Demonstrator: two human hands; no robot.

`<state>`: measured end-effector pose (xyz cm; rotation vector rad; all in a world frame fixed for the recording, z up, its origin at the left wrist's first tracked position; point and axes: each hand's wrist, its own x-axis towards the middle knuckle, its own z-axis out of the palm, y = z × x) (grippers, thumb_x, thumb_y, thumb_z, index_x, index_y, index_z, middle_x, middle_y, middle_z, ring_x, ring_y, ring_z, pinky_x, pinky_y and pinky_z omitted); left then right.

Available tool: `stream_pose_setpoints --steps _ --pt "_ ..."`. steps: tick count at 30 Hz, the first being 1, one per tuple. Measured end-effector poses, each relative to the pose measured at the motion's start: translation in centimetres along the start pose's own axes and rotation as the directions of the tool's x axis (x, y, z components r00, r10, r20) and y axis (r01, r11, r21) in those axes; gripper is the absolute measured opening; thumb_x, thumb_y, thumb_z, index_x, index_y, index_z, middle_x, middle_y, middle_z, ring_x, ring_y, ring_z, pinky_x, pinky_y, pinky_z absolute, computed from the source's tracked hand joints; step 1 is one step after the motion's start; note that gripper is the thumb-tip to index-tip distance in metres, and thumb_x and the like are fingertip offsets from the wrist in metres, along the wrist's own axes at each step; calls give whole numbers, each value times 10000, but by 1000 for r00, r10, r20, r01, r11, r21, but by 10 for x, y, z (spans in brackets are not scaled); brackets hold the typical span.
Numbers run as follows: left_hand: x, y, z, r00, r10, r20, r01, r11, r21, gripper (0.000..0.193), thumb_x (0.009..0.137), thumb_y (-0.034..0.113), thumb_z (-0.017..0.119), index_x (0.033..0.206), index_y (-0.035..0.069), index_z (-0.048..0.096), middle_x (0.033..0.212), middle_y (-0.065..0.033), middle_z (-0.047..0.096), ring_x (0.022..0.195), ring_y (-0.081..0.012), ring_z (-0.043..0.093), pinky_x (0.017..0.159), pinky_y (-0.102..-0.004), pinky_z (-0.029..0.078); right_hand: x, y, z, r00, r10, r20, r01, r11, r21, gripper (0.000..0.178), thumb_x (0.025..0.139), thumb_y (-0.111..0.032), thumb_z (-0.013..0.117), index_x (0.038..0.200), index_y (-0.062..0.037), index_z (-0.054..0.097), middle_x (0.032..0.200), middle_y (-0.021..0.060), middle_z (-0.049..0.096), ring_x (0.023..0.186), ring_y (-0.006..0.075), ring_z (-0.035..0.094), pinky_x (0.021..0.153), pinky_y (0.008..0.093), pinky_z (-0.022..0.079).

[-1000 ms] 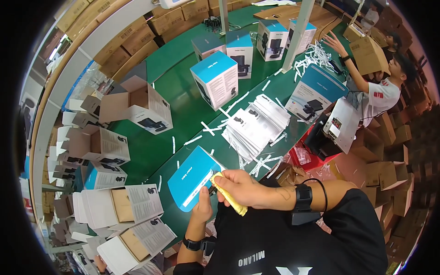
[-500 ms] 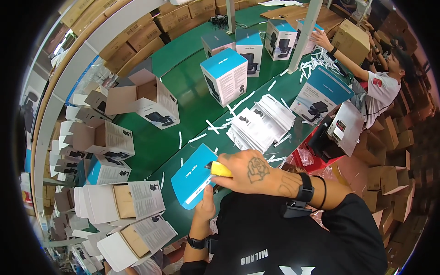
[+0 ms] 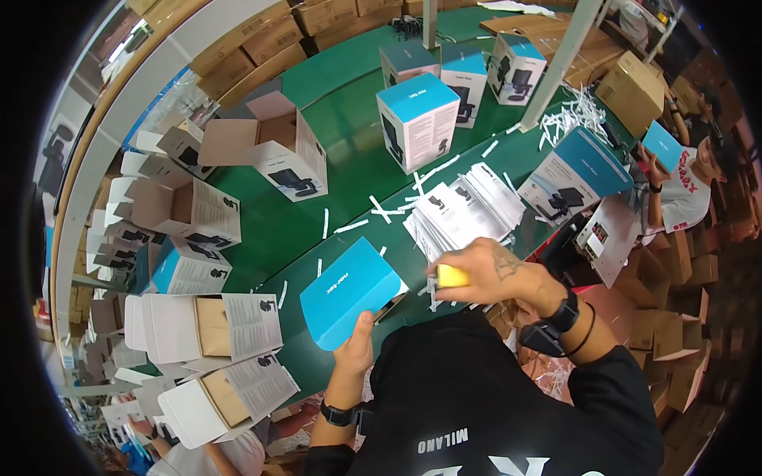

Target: Packaging individual electronic device boxes into larger cardboard cartons at an assembly station.

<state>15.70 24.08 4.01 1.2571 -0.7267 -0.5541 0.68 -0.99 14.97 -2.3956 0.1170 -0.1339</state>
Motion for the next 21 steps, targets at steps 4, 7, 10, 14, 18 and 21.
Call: stream_pose_setpoints --steps 4,7,10,14,18,21 --pt "0 11 6 994 -101 -44 90 974 -209 505 955 33 685 1428 15 508 1414 -126 585 1299 -269 570 1131 -454 422 44 -23 28 978 -131 -162 146 986 82 470 813 -328 860 1207 -128 699 933 96 751 747 291 734 649 363 578" --pt "1 24 13 975 -214 -63 180 922 -344 506 944 3 690 1422 18 523 1395 -123 600 1275 -272 591 1117 -447 438 50 -11 44 940 -264 -217 263 964 -32 483 793 -325 884 1196 -121 712 910 77 724 714 257 720 608 339 561" --pt "-5 37 19 936 -344 -75 266 831 -489 437 943 -34 678 1369 4 588 1321 -121 655 1200 -267 645 1065 -418 489 52 1 59 927 -310 -210 304 951 -60 493 793 -342 881 1197 -121 704 875 56 688 688 235 703 573 330 543" --pt "-45 54 11 856 -469 218 495 620 -610 572 900 10 738 1430 34 525 1410 -145 590 1320 -276 569 1158 -423 410 44 9 86 898 -325 -298 305 946 -112 468 784 -301 891 1176 -127 705 775 38 623 625 219 656 534 322 507" --pt "-77 34 -56 751 -452 480 394 892 223 619 854 19 776 1428 24 543 1454 -171 552 1361 -287 535 1155 -407 406 33 16 104 897 -268 -352 244 963 -111 422 788 -311 877 1143 -163 705 847 25 633 629 218 647 545 324 517" --pt "-75 24 -77 942 196 272 -333 642 690 660 803 60 819 1410 12 564 1504 -197 501 1398 -309 493 1128 -423 427 36 17 108 841 -354 -408 314 935 -164 454 722 -199 929 1116 -110 722 750 45 615 561 211 598 506 294 471"
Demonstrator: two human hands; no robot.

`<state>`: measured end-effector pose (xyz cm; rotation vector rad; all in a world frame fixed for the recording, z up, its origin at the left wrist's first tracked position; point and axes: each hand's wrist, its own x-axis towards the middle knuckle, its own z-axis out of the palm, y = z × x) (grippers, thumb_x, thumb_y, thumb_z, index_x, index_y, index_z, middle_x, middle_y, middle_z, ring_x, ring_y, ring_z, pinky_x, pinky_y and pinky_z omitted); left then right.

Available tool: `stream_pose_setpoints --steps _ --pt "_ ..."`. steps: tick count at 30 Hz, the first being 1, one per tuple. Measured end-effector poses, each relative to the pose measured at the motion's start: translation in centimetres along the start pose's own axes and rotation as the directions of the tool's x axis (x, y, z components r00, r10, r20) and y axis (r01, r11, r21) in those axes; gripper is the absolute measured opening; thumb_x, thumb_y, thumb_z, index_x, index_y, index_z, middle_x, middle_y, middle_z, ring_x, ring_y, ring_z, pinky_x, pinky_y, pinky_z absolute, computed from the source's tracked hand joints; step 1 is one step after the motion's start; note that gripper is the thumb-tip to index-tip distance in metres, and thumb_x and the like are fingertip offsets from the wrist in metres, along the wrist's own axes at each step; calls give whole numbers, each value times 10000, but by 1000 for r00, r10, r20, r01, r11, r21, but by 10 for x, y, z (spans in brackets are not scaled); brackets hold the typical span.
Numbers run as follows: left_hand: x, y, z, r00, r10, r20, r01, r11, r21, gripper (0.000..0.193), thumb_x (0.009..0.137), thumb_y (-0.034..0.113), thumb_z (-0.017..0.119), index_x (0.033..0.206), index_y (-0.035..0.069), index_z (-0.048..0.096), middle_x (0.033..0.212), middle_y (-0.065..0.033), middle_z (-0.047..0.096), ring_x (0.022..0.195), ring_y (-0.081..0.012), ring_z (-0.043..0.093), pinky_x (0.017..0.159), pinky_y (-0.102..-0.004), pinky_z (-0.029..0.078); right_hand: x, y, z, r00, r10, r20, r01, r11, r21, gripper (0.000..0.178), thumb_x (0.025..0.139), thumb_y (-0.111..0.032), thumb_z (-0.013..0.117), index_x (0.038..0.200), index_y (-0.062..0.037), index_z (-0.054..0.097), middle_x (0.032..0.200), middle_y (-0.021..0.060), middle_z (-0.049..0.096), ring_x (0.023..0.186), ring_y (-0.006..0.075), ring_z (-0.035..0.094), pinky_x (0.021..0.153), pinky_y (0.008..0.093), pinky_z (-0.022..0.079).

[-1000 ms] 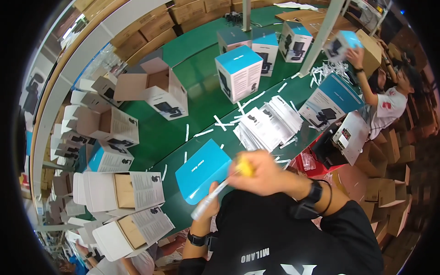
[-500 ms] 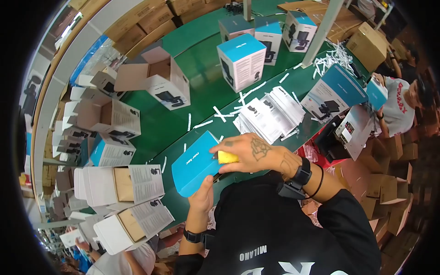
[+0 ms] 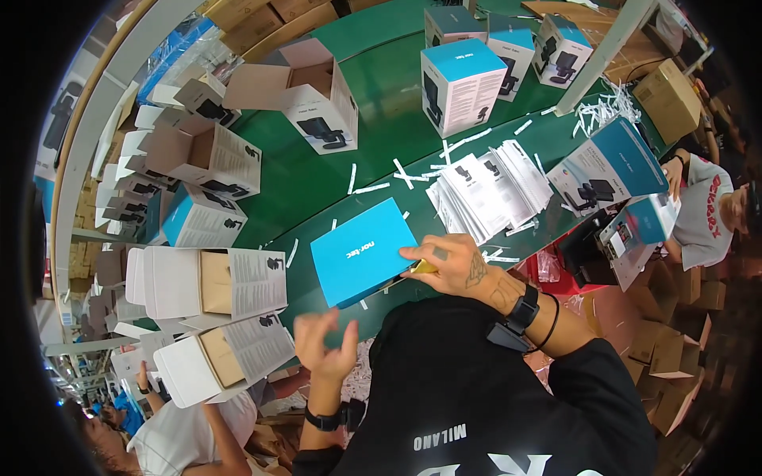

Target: Packaging individual electronic device boxes into larger cardboard cartons at an assembly station.

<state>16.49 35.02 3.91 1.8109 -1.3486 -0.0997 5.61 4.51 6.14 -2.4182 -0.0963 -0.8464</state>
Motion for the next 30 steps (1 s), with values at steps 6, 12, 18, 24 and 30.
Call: stream_pose_setpoints --steps 6,12,18,24,30 --pt "72 0 12 913 -378 -154 336 910 -245 642 767 155 878 1336 56 597 1632 -248 296 1463 -406 392 1178 -492 346 -4 -2 2 997 64 45 -66 997 27 416 773 -259 887 1138 -165 713 808 25 622 595 219 631 513 314 493" --pt "52 -23 34 878 -457 -142 323 785 -529 580 785 124 857 1305 110 602 1674 -250 187 1493 -379 358 1181 -482 347 -9 -8 -7 985 103 138 -107 994 16 474 784 -205 863 1234 -200 713 754 19 603 567 222 627 508 319 492" --pt "50 -24 32 917 -379 -126 228 756 -613 483 795 76 836 1231 116 634 1682 -256 169 1509 -399 335 1168 -483 375 -40 -5 0 994 62 87 -64 998 18 542 771 -131 832 1294 -199 708 696 10 562 525 210 579 489 317 464" --pt "53 -21 27 956 -257 -142 191 911 -364 537 794 62 833 1292 109 636 1669 -281 206 1498 -450 343 1158 -520 382 -45 17 4 989 -147 10 146 989 6 521 765 -95 802 1276 -155 719 664 4 520 496 190 520 471 314 424" --pt "42 -26 33 966 -207 -152 211 977 8 690 782 139 870 1415 118 595 1612 -327 317 1459 -530 362 1138 -595 378 -26 36 -5 957 -280 73 278 960 35 479 766 -119 800 1239 -142 727 652 -3 496 514 179 543 472 313 426"
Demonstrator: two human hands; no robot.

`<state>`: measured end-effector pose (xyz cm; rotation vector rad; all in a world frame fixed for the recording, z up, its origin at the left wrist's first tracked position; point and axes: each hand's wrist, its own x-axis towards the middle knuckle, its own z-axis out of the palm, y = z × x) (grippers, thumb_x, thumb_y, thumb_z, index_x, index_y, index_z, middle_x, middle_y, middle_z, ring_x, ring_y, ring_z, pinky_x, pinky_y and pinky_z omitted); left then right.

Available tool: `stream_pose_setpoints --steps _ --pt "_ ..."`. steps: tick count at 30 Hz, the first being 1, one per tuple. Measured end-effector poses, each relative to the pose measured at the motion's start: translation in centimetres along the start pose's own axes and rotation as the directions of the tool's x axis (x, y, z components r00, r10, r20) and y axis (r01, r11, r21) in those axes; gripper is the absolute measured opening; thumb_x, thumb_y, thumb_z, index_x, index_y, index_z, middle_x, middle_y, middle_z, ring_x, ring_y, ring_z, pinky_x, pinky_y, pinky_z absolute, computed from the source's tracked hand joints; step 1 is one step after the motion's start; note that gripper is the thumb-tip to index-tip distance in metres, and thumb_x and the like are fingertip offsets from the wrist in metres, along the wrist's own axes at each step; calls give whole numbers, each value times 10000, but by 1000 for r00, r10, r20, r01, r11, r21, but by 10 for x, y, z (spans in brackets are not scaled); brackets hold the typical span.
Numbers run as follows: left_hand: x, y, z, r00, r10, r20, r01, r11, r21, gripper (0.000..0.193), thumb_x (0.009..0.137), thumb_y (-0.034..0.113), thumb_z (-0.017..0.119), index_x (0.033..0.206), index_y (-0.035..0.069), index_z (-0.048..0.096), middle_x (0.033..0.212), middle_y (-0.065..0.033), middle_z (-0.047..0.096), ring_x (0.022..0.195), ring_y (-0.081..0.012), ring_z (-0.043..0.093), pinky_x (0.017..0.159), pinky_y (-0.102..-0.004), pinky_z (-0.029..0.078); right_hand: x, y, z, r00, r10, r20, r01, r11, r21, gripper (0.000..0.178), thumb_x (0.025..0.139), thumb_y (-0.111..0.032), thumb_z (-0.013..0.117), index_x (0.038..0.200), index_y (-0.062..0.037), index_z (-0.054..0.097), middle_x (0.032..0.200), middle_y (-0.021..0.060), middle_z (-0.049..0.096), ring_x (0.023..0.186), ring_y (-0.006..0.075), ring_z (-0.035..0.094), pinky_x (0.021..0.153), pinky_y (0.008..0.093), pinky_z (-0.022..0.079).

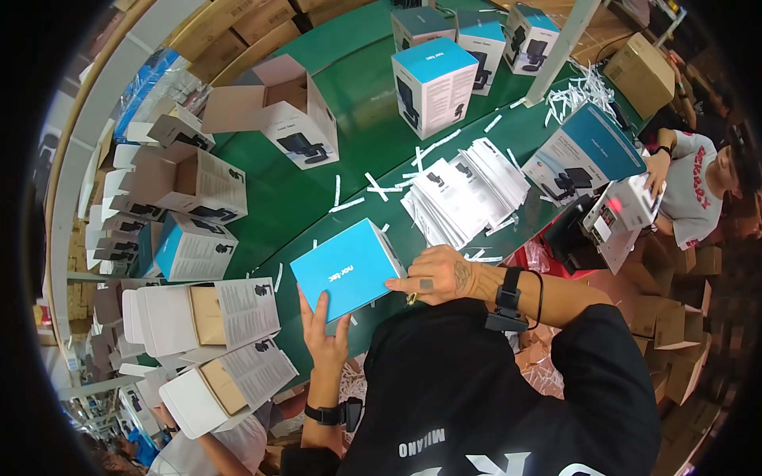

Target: Packaging individual electronic device boxes into larger cardboard cartons at an assembly station.

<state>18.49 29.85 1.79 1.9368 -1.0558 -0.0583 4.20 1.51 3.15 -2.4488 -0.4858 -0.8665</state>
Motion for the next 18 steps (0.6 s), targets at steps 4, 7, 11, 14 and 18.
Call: stream_pose_setpoints --steps 4,7,11,14,18 --pt "10 15 -17 983 172 61 -183 913 365 773 787 287 866 1473 115 554 1609 -328 322 1470 -528 334 1182 -628 276 9 -10 -2 1000 14 2 -14 1000 -21 419 775 -112 808 1187 -121 735 632 -4 474 500 174 530 453 314 400" --pt "36 57 -32 978 38 204 -156 786 598 873 769 414 855 1521 147 502 1635 -311 279 1497 -536 268 1174 -700 199 15 -22 -3 998 69 -14 -69 998 11 343 795 -68 819 1129 -84 744 595 -1 447 453 170 483 423 313 353" --pt "80 76 -3 939 41 341 -231 810 539 970 740 489 844 1566 189 434 1651 -274 271 1504 -525 253 1128 -777 178 24 -21 9 993 33 -114 -34 999 -3 297 791 -91 847 1067 -68 739 602 1 450 452 166 482 421 315 345" --pt "86 69 3 905 -33 424 -242 780 578 985 746 521 827 1581 200 413 1659 -272 248 1516 -519 223 1133 -769 180 19 -25 16 994 80 -74 -81 997 -16 223 831 -178 833 1028 -119 748 653 -1 520 523 169 560 452 326 404" --pt "80 65 12 890 -36 454 -269 762 588 1051 726 556 828 1596 172 380 1666 -291 209 1535 -518 176 1146 -765 147 13 -11 21 996 38 -76 -35 998 49 238 826 -193 840 1027 -116 739 652 0 518 525 175 562 451 325 401"
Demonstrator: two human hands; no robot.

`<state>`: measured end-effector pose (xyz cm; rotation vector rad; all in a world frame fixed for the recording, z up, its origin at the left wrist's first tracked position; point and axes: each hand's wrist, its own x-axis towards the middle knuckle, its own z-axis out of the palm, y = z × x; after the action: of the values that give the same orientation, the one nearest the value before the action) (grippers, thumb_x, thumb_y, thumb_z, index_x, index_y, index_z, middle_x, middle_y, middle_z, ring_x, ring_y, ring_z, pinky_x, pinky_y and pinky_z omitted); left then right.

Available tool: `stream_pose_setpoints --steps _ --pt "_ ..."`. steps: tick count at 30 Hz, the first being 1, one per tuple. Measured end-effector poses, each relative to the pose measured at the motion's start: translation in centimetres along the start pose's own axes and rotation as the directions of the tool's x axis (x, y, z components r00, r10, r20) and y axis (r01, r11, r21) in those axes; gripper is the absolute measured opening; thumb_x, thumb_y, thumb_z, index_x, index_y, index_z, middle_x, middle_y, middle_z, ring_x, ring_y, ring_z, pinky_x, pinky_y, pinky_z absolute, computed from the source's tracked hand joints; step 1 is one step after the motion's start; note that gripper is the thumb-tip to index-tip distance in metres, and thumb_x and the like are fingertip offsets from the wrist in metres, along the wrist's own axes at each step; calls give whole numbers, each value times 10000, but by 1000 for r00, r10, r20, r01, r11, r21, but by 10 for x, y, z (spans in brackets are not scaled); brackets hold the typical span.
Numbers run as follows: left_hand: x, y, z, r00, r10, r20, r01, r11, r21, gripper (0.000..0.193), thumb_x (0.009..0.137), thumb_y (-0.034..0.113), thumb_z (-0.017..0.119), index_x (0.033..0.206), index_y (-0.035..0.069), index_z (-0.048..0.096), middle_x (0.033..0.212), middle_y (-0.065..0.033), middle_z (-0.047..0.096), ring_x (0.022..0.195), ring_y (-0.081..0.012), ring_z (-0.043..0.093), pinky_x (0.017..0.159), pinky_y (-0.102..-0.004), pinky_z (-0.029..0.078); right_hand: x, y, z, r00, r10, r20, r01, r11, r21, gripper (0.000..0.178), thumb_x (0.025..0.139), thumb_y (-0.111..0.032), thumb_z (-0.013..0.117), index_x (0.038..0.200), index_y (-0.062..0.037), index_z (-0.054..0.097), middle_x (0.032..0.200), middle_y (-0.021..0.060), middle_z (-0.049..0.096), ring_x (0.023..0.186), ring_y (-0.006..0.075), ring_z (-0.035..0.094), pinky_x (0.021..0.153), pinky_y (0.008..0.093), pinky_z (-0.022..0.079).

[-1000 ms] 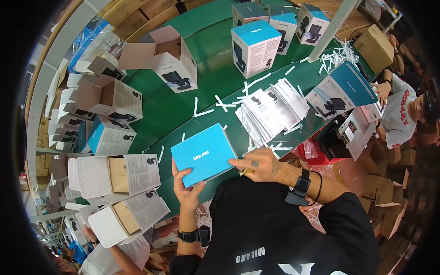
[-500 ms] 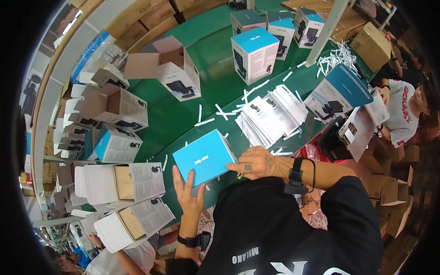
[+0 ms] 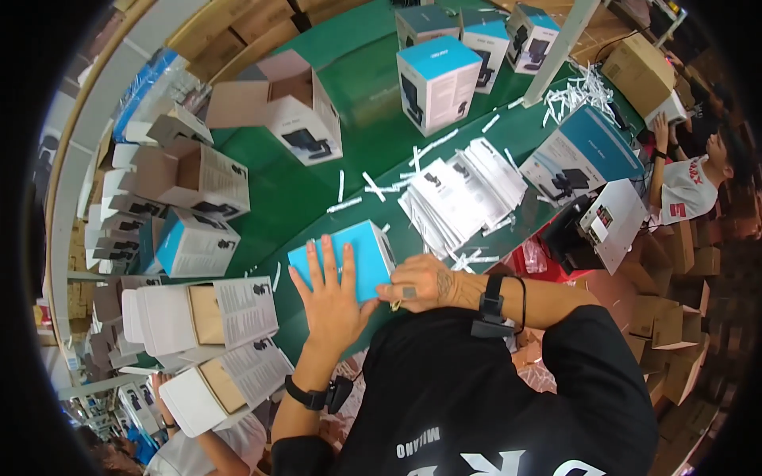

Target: Packaging individual electronic device boxes into larger cardboard cartons at an assembly station.

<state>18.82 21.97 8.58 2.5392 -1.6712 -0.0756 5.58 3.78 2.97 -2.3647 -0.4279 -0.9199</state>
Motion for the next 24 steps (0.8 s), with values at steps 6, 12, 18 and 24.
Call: stream_pose_setpoints --steps 6,12,18,24 --pt "31 -8 -37 987 147 -64 -148 989 -16 1163 649 608 846 1599 135 369 1604 -319 294 1478 -520 280 1148 -692 228 4 4 -6 994 -106 -20 106 994 4 274 794 -162 878 995 -58 723 627 4 482 494 171 521 432 321 358" --pt "32 -10 -23 999 39 20 -35 985 -171 1223 561 560 876 1609 197 360 1430 -302 419 1240 -448 460 1053 -536 359 18 10 -20 996 -75 41 75 997 6 238 845 -254 828 969 -116 678 692 -1 519 546 197 578 461 342 425" --pt "-1 -38 -40 964 245 104 -232 965 -124 1195 543 462 880 1606 274 368 1444 -296 401 1184 -422 488 1010 -512 388 20 24 -34 961 -195 196 194 981 22 238 871 -278 807 979 -120 666 705 -9 523 573 181 590 477 333 437" --pt "-28 -31 -48 970 182 162 -156 975 -161 1140 542 410 869 1581 325 408 1469 -289 392 1174 -432 490 968 -525 418 11 30 -53 939 -236 249 235 971 36 252 904 -269 775 1102 -137 692 698 -16 516 585 164 589 490 321 442"
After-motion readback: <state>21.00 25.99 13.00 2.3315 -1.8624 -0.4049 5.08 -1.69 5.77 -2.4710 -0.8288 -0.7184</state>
